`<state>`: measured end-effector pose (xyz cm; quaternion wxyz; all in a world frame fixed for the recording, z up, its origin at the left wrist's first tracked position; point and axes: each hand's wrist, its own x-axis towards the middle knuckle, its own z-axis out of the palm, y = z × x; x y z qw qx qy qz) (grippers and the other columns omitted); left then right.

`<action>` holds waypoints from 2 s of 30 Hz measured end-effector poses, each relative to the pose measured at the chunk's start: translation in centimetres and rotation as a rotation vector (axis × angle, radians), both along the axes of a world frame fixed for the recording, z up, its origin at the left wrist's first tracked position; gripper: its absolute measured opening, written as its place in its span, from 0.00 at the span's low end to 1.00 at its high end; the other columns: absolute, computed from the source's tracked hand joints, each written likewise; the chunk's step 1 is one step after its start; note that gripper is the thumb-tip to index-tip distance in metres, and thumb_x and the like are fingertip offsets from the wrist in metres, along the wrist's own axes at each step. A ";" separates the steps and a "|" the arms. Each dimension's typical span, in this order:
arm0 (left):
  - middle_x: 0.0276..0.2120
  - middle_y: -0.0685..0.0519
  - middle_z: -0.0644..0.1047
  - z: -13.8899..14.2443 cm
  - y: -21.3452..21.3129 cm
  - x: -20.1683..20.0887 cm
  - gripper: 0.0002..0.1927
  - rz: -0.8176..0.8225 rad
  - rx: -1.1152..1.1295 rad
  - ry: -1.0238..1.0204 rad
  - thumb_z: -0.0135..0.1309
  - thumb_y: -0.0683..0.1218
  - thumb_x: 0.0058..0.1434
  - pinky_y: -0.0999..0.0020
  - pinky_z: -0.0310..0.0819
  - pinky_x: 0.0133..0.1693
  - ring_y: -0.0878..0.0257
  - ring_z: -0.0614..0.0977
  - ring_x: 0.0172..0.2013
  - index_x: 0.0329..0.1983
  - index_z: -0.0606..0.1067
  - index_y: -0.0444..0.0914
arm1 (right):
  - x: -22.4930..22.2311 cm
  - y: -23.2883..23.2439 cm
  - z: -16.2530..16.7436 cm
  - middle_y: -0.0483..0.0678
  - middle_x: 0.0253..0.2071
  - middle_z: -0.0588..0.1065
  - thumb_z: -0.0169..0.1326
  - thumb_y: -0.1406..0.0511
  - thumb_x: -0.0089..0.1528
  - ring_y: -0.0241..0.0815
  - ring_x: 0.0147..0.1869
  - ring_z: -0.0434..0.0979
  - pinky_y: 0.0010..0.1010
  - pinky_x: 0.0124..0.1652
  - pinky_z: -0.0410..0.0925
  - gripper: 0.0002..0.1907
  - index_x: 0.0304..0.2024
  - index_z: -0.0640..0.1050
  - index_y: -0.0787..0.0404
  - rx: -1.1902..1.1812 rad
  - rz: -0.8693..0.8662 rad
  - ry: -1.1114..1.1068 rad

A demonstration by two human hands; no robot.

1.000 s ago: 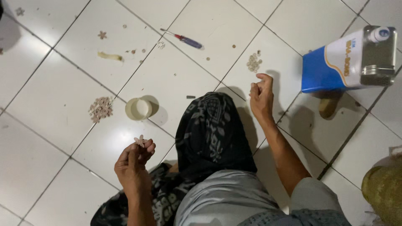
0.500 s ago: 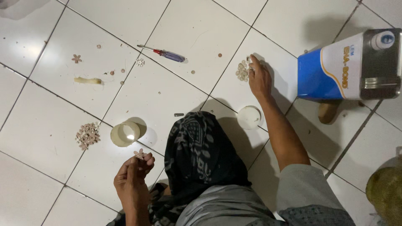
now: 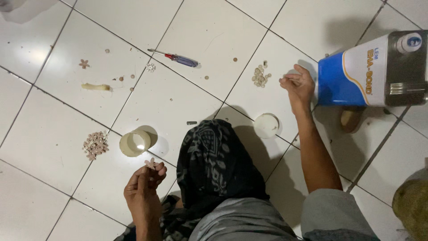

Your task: The person sits on the floor and repeatedly picks up small flower-shaped pieces and circular discs. They apply adhesive from a small cup to the pieces and press them together to form small decorative units, placing the finished items on the floor.

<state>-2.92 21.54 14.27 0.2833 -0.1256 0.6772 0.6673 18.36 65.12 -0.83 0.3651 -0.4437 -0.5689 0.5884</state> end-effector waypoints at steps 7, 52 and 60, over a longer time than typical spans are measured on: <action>0.38 0.40 0.82 0.7 -3.1 1.2 0.15 0.052 0.058 0.004 0.47 0.44 0.72 0.58 0.81 0.47 0.54 0.85 0.38 0.47 0.76 0.26 | -1.5 -4.1 5.3 0.58 0.43 0.80 0.57 0.74 0.66 0.42 0.41 0.84 0.32 0.44 0.79 0.27 0.67 0.66 0.72 -0.198 0.093 0.017; 0.37 0.40 0.82 -0.7 -10.8 2.9 0.13 0.204 0.155 0.019 0.51 0.45 0.72 0.60 0.83 0.42 0.55 0.85 0.36 0.44 0.78 0.28 | -9.6 -11.8 6.5 0.53 0.42 0.79 0.60 0.77 0.63 0.40 0.45 0.79 0.31 0.47 0.76 0.22 0.58 0.70 0.69 -0.083 0.310 0.113; 0.38 0.41 0.83 -0.5 -12.6 4.0 0.13 0.219 0.186 0.007 0.51 0.45 0.71 0.63 0.82 0.42 0.57 0.86 0.36 0.44 0.77 0.29 | -9.7 -16.0 12.9 0.51 0.39 0.79 0.58 0.77 0.65 0.39 0.41 0.80 0.32 0.45 0.76 0.21 0.60 0.69 0.69 -0.125 0.408 0.190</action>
